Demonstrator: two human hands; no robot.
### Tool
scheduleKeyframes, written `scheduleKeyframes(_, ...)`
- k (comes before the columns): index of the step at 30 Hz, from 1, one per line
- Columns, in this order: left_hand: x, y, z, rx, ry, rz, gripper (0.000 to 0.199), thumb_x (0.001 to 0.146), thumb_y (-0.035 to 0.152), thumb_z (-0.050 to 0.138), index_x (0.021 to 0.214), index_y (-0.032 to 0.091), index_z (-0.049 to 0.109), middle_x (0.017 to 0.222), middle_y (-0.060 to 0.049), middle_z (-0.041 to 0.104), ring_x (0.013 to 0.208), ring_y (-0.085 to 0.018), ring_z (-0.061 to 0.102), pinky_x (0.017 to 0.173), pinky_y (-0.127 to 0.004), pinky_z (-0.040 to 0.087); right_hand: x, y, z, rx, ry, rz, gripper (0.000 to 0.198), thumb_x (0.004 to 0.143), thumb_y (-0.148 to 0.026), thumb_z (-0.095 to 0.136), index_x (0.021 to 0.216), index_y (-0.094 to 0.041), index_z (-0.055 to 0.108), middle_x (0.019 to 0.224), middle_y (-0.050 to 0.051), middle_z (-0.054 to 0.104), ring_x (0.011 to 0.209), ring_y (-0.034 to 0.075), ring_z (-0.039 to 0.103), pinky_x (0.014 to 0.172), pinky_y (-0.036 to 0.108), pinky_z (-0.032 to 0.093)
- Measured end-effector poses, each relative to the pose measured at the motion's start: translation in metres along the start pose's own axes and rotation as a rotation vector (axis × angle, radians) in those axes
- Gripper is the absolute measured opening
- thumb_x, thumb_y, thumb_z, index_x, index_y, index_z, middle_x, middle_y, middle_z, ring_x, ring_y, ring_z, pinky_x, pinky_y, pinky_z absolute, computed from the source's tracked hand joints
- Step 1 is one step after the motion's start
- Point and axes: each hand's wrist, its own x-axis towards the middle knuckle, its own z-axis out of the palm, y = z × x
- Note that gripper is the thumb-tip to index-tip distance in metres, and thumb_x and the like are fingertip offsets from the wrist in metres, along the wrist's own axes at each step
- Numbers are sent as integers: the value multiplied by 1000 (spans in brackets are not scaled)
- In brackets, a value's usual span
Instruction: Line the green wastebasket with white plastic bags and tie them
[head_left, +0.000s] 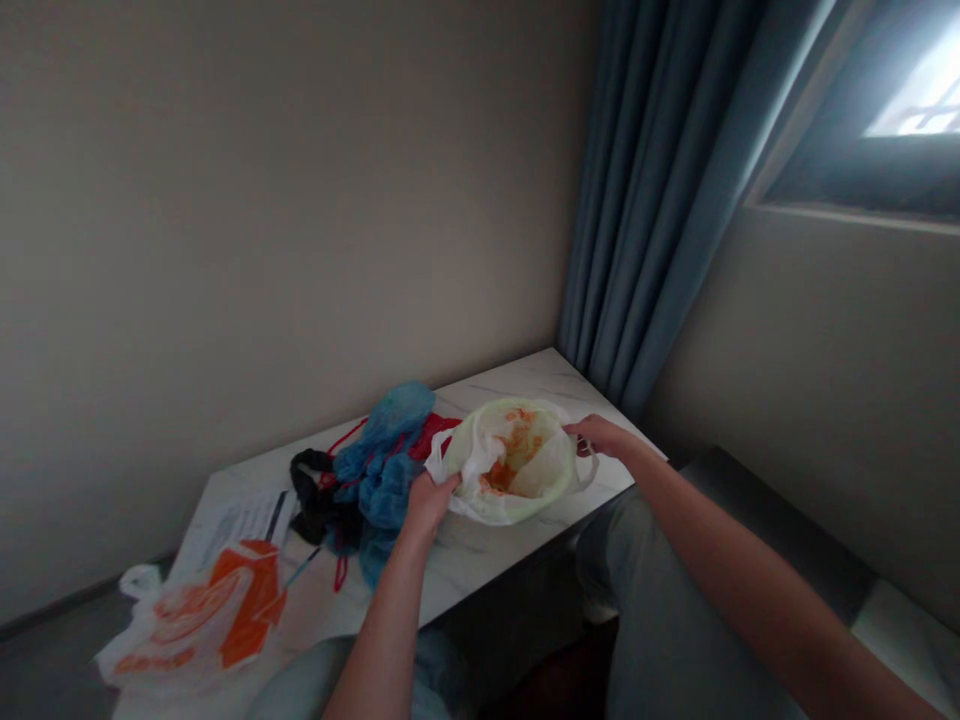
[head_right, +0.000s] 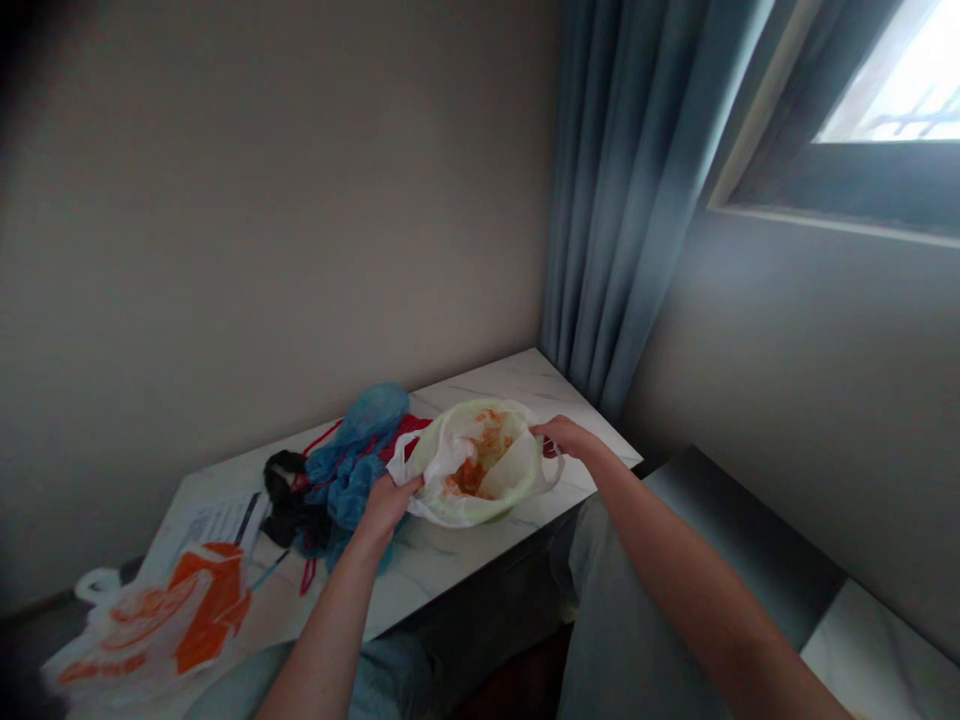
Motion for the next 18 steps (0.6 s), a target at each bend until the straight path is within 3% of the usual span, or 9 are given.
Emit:
scheduleKeyframes(5, -8, 7, -2, -1, -71, -38, 48, 66, 26, 78, 112, 16, 73, 102, -10, 76, 97, -30, 71, 78, -33, 56, -4, -8, 4, -216, 119, -61, 34, 85, -34, 67, 57, -15, 61, 55, 6, 64, 48, 12, 54, 48, 23, 39)
scheduleKeyframes(11, -24, 4, -5, 10, -385, -261, 54, 64, 41, 81, 110, 15, 70, 87, -10, 75, 68, -23, 68, 60, -32, 52, -3, -18, 14, -704, 432, -273, 25, 83, -39, 67, 77, -15, 71, 86, 14, 74, 82, 24, 67, 67, 28, 43)
scheduleKeyframes(15, -32, 4, -15, 78, -626, -352, 58, 63, 56, 81, 101, 14, 69, 67, -7, 70, 64, -24, 69, 60, -31, 50, 0, -21, 22, -733, 443, -342, 24, 84, -38, 66, 82, -15, 71, 89, 14, 74, 85, 25, 67, 72, 29, 43)
scheduleKeyframes(18, -30, 6, -27, 97, -702, -454, 65, 66, 71, 71, 99, 15, 70, 75, -13, 73, 76, -28, 73, 66, -32, 51, 4, -23, 22, -570, 426, -362, 24, 85, -38, 63, 88, -16, 70, 91, 11, 73, 85, 23, 65, 75, 29, 44)
